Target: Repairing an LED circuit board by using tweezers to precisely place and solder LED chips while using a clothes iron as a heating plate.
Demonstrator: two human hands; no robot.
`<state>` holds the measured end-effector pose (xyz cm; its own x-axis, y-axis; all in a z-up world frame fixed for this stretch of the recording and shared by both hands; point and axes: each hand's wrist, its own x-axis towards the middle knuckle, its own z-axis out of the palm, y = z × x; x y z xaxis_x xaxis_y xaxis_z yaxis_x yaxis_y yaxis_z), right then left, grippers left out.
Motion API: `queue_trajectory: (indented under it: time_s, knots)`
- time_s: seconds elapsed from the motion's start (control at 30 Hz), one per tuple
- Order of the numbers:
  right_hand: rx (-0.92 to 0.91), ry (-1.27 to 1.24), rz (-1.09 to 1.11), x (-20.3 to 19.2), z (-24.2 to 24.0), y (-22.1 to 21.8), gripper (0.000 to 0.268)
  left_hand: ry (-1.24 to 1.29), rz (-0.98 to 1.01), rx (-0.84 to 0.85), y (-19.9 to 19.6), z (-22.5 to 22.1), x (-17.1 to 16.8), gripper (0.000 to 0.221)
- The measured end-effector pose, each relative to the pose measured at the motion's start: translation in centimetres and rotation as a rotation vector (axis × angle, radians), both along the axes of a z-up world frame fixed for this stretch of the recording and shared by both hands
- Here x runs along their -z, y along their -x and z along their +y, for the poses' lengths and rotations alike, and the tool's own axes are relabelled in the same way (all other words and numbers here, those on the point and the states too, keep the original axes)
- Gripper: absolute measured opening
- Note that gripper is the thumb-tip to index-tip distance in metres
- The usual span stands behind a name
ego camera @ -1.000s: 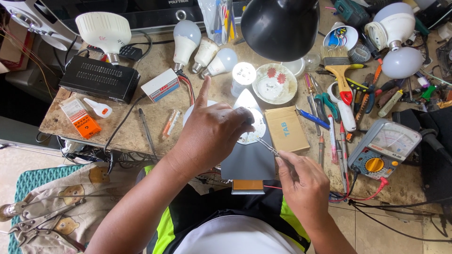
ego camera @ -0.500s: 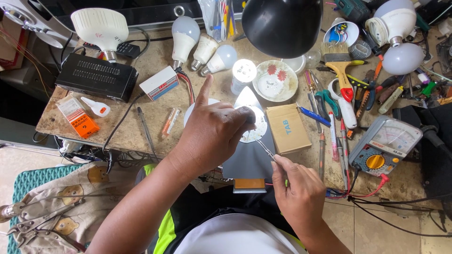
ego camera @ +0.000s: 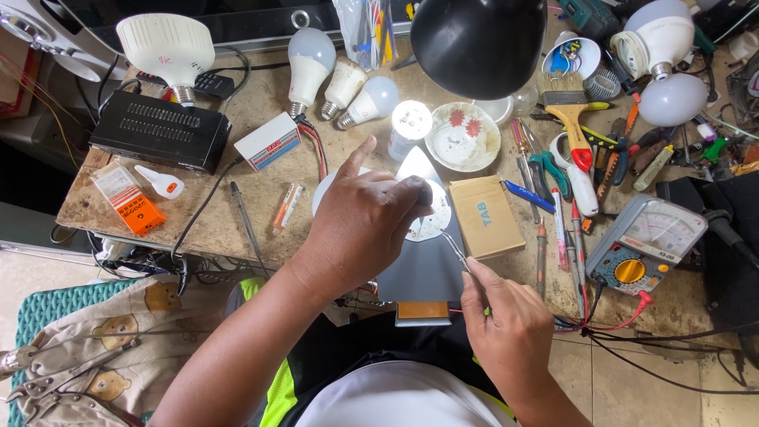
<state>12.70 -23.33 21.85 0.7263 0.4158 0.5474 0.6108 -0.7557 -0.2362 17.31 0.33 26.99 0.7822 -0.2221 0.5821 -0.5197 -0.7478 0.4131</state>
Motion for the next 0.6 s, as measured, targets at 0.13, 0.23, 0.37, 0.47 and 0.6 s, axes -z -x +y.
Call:
queue_trajectory:
  time_s: [0.13,0.23,0.37,0.47,0.6]
  knots:
    - [-0.004,0.006,0.009,0.20,0.52,0.23,0.022,-0.012,-0.017,-0.008,0.03,0.00,0.00,0.019]
    - [-0.005,-0.002,-0.013,0.20,0.89,0.16,0.022,-0.013,-0.014,-0.010,-0.05,0.02,0.16,0.019]
    - [0.009,0.006,-0.003,0.32,1.01,0.21,0.022,-0.012,-0.022,-0.012,-0.05,0.02,0.31,0.018]
    - [0.013,0.004,0.000,0.40,0.96,0.20,0.022,0.014,-0.023,-0.008,-0.05,-0.03,0.29,0.020]
    - [0.013,0.014,-0.007,0.39,0.99,0.09,0.022,0.030,-0.032,0.000,-0.07,-0.07,0.41,0.019]
